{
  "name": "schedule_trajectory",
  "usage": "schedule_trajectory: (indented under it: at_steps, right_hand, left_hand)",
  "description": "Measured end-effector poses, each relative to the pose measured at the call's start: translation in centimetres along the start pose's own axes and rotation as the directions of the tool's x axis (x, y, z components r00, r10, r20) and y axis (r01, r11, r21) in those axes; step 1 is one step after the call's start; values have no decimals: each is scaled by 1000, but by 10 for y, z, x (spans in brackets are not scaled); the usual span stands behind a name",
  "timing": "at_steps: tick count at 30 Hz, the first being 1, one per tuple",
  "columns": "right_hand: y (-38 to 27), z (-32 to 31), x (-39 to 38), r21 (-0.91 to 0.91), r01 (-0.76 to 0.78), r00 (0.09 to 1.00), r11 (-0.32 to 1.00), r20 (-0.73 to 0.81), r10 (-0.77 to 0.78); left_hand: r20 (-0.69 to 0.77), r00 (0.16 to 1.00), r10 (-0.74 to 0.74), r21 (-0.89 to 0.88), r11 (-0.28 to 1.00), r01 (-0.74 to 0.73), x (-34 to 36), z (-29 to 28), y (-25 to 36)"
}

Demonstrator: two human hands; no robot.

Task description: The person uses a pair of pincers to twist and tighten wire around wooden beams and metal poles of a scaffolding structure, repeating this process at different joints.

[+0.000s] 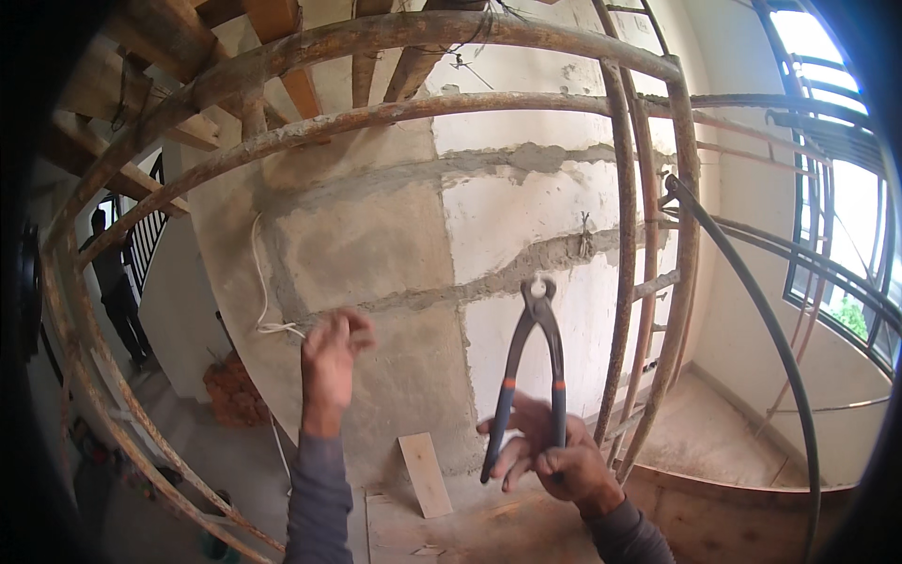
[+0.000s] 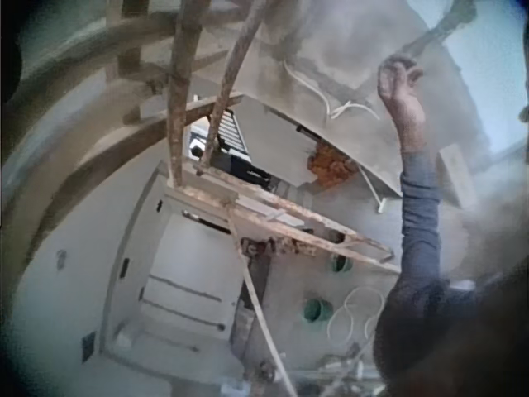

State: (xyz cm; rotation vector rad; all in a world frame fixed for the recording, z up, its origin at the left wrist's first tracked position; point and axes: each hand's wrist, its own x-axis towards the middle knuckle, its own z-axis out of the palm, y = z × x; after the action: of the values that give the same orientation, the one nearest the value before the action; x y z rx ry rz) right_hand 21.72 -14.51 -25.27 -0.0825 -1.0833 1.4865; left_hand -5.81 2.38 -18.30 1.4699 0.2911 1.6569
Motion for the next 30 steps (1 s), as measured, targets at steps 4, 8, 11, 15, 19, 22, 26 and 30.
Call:
schedule_trajectory:
  at_steps: [4,8,11,15,19,22,26,30]
  right_hand:
    - [22,-23,-65,17,-80,993,997,-89,81]
    - [25,-30,-128,-125,-100,965,987,-255,66]
    - [28,-15,-171,-375,-251,868,892,-496,35]
    - [54,-56,-247,-349,-317,759,882,-650,15]
    - [72,-72,-276,-306,-295,661,905,-750,-38]
    - [64,-52,-257,-319,-259,671,912,-738,-68]
    - [53,-27,-233,-343,-208,717,916,-690,-96]
    - [50,-23,-201,-360,-212,768,909,-636,-73]
  left_hand:
    - [341,932,126,-199,978,-60,121,56,35]
    - [518,832,196,-262,963,-64,184,106,66]
    - [587,768,257,-309,948,-81,210,140,70]
    - [596,754,276,-326,941,-88,233,163,72]
    - [700,664,264,-309,950,-52,240,170,83]
    - [709,647,280,-340,940,-35,248,179,82]
    - [713,660,238,-326,945,11,254,183,80]
    - [729,650,214,-284,959,2,257,188,84]
